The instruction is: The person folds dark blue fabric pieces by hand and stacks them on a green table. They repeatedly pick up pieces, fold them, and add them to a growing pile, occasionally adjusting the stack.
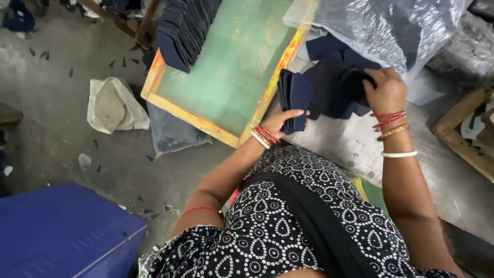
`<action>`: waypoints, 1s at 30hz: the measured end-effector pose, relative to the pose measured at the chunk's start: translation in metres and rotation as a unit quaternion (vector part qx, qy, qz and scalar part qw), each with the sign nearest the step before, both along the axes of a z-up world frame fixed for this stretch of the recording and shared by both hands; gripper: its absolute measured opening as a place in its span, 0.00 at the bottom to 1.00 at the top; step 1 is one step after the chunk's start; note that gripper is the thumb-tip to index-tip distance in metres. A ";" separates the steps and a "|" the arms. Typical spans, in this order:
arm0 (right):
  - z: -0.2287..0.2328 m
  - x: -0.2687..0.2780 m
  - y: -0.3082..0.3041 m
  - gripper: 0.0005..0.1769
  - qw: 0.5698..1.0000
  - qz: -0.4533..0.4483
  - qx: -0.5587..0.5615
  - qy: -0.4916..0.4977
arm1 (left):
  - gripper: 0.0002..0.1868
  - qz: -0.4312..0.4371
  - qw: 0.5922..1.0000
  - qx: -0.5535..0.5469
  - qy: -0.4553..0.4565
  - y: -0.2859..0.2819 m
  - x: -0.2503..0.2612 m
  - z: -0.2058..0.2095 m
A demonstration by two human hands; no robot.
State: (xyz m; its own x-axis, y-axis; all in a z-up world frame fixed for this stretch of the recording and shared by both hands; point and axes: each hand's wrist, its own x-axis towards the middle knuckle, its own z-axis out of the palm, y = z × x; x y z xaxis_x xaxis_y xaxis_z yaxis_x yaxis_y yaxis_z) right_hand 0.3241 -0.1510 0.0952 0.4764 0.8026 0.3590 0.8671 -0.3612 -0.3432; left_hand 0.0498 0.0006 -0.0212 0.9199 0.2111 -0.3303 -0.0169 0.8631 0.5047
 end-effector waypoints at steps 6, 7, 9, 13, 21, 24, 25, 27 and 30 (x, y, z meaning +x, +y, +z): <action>0.000 -0.016 -0.003 0.24 0.999 0.016 -0.048 0.001 | 0.20 -0.018 0.999 -0.037 -0.009 0.000 0.013 -0.004; 0.004 -0.018 -0.010 0.24 0.999 0.014 -0.048 0.001 | 0.20 -0.019 0.999 -0.037 -0.009 -0.004 0.012 -0.005; 0.013 -0.018 -0.017 0.13 0.997 -0.007 -0.077 -0.001 | 0.20 -0.033 0.997 -0.066 -0.038 -0.004 0.013 -0.005; 0.070 -0.070 -0.023 0.16 0.993 -0.036 0.061 0.093 | 0.21 -0.043 0.993 -0.094 -0.056 -0.017 0.015 0.011; 0.034 -0.133 -0.007 0.20 0.960 0.159 0.036 0.228 | 0.28 0.010 0.974 -0.204 -0.101 -0.008 0.006 0.015; 0.001 -0.123 -0.006 0.19 0.990 -0.079 0.005 0.119 | 0.27 -0.016 0.990 -0.108 -0.086 0.018 0.002 0.005; -0.003 -0.121 -0.007 0.19 0.989 -0.084 0.001 0.122 | 0.27 -0.019 0.990 -0.112 -0.083 0.019 -0.001 0.008; -0.011 -0.115 -0.004 0.39 0.989 -0.118 -0.053 -0.069 | 0.25 0.034 0.998 -0.019 -0.055 0.027 -0.004 0.017; -0.054 -0.097 -0.030 0.27 0.991 -0.112 0.013 0.073 | 0.27 0.089 0.995 0.039 -0.019 0.031 -0.012 0.015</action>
State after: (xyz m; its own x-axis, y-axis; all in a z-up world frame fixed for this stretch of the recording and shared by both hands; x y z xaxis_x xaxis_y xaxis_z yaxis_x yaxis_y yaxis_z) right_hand 0.2273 -0.1809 0.0411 0.6899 0.6623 0.2921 0.7065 -0.5282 -0.4711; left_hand 0.0377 0.0312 -0.0057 0.8769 0.3957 -0.2730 -0.1864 0.8033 0.5656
